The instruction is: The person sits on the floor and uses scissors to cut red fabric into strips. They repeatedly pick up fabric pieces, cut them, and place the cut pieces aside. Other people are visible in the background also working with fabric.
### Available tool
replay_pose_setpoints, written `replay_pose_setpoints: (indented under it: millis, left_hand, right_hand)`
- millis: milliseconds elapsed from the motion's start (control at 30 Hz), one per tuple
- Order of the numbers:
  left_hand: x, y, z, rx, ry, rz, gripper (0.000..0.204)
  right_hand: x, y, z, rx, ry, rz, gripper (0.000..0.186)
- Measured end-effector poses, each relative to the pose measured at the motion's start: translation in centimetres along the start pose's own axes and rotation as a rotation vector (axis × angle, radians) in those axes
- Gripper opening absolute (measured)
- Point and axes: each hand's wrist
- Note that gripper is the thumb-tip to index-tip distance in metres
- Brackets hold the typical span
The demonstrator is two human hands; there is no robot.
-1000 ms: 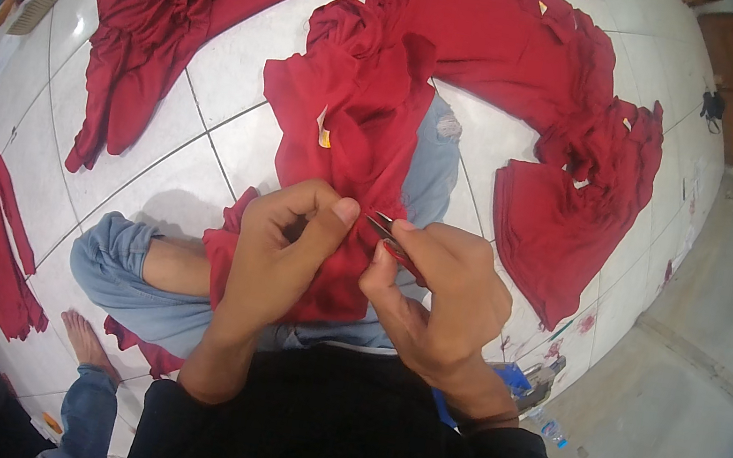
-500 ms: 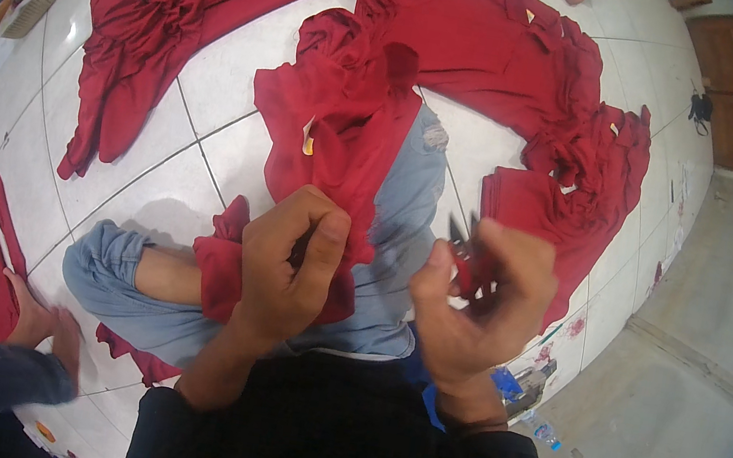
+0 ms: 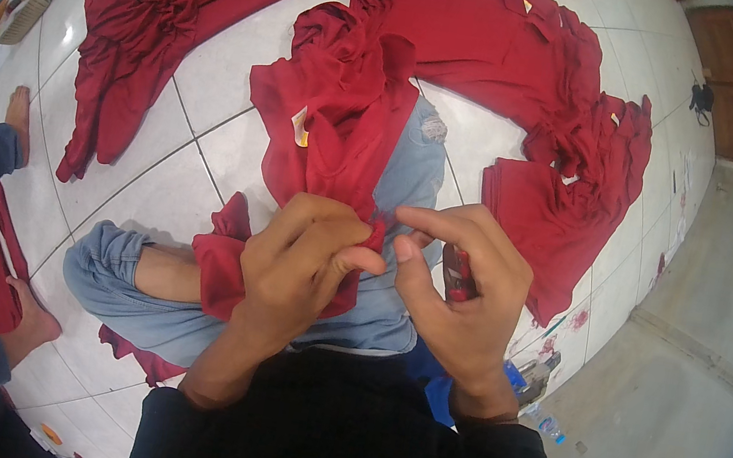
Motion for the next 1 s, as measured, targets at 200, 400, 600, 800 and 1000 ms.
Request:
replay_pose_setpoints:
  millis: [200, 400, 600, 800, 1000]
  left_hand:
    - [-0.1, 0.0, -0.1, 0.029, 0.038, 0.04, 0.033]
    - [-0.1, 0.4, -0.4, 0.079, 0.078, 0.136, 0.037]
    - [-0.4, 0.3, -0.6, 0.046, 0.118, 0.175, 0.038]
    - [-0.6, 0.2, -0.9, 0.03, 0.164, 0.22, 0.028]
    - [-0.6, 0.2, -1.1, 0.004, 0.172, 0.243, 0.027]
  right_hand:
    - [0.1, -0.3, 0.2, -0.056, 0.171, 0.166, 0.011]
    - [0.0, 0.8, -0.5, 0.1, 0.262, 0.2, 0.008]
    - [0.6, 0.8, -1.0, 0.025, 0.21, 0.216, 0.013]
    - [1.1, 0.9, -0.9, 0.029, 0.248, 0.239, 0.012]
    - [1.3, 1.3, -0.6, 0.052, 0.295, 0.264, 0.007]
Point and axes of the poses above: each hand's wrist, its own z-axis towards the middle knuckle, its own y-axis out of the palm, x = y × z, and after that the axes turned 7 degrees about z, right-handed
